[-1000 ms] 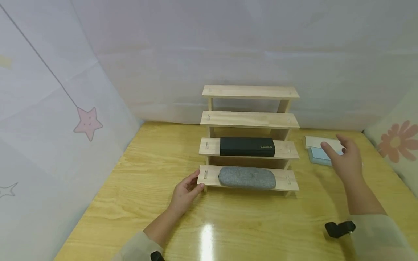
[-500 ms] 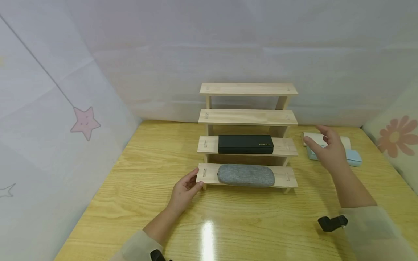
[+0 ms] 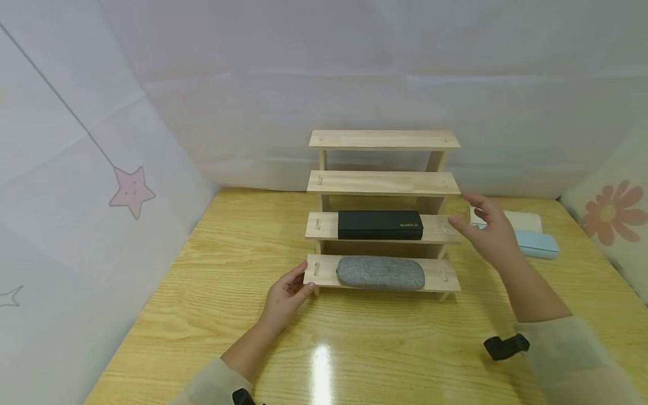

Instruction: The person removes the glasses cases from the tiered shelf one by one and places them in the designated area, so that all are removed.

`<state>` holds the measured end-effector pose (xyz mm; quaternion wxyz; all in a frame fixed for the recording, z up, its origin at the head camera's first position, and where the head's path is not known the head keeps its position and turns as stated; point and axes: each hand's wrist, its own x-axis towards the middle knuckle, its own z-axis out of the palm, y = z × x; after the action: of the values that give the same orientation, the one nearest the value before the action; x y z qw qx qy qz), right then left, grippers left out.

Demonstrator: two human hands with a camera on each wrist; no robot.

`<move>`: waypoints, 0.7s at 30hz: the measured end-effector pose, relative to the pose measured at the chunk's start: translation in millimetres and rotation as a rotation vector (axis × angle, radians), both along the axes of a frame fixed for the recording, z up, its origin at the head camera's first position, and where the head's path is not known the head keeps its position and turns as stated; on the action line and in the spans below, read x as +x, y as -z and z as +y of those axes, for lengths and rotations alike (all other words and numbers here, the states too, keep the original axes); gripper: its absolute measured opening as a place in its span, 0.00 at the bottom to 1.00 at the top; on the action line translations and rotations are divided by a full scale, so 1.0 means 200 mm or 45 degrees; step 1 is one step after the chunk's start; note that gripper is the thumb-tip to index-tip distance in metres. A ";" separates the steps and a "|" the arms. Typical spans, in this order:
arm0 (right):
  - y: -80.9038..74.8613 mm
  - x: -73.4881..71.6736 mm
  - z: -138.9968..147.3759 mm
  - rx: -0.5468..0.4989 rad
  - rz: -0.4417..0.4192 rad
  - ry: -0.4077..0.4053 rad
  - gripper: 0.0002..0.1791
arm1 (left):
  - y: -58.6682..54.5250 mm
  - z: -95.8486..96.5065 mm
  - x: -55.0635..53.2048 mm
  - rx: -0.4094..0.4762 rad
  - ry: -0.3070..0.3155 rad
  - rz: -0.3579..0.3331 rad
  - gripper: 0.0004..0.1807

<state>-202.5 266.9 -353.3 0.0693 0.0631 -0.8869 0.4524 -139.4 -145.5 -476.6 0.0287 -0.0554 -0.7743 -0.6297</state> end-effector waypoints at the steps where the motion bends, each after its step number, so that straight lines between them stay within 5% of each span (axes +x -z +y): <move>1: 0.00 0.00 -0.01 0.000 0.003 -0.014 0.40 | 0.00 0.00 0.00 -0.001 0.000 0.001 0.29; 21: -0.04 0.01 -0.18 -0.007 0.051 -0.245 0.34 | 0.00 0.00 0.00 0.006 -0.006 -0.010 0.29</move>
<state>-199.8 230.6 -345.5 0.0433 0.1569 -0.8739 0.4581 -139.8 -144.7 -475.9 0.0273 -0.0511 -0.7730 -0.6317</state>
